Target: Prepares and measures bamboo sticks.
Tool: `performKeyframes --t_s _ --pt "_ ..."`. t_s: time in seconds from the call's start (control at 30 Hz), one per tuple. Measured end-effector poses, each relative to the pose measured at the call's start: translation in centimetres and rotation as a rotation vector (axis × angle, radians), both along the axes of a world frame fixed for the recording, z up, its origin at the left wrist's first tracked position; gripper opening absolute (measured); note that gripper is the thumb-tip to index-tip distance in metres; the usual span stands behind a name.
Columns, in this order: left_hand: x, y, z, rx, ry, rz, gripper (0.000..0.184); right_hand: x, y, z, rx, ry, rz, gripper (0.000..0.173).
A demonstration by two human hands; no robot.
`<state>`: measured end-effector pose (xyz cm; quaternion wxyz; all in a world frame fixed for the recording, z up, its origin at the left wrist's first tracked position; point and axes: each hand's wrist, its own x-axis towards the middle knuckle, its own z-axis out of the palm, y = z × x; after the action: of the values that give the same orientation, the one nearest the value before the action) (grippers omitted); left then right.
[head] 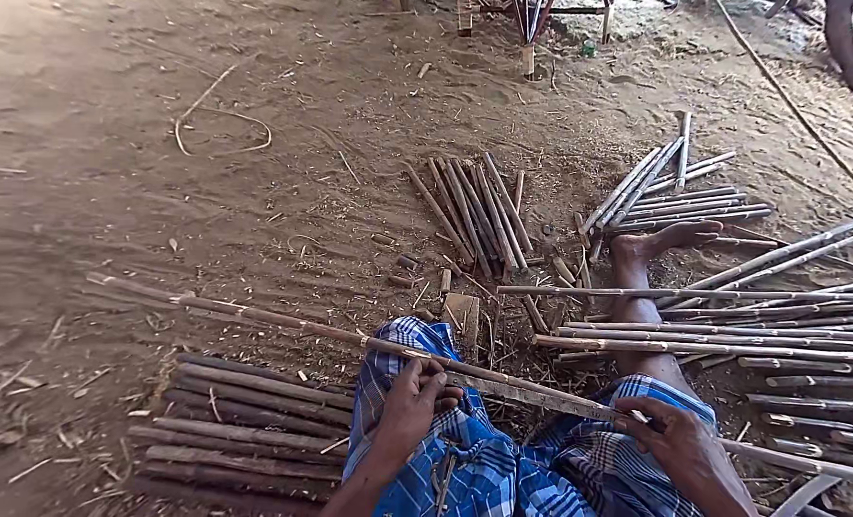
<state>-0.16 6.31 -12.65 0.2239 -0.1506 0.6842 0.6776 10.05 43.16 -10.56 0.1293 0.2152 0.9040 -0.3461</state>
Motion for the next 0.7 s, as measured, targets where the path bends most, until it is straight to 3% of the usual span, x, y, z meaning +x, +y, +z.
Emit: performKeyframes --t_s 0.13,0.27,0.4,0.7 --pt "0.1 0.3 -1.1 -0.110 0.060 0.027 0.009 0.6 0.4 0.4 0.074 -0.027 -0.008 0.019" --pt "0.2 0.8 -1.2 -0.161 0.045 0.120 0.026 1.1 0.4 0.1 0.062 -0.028 -0.021 0.018" --pt "0.0 1.1 -1.1 -0.226 0.041 0.175 0.031 1.3 0.0 -0.1 0.064 -0.006 -0.035 0.019" --pt "-0.7 0.8 -1.6 -0.224 -0.002 0.191 0.031 1.1 -0.6 -0.3 0.082 -0.009 -0.067 0.017"
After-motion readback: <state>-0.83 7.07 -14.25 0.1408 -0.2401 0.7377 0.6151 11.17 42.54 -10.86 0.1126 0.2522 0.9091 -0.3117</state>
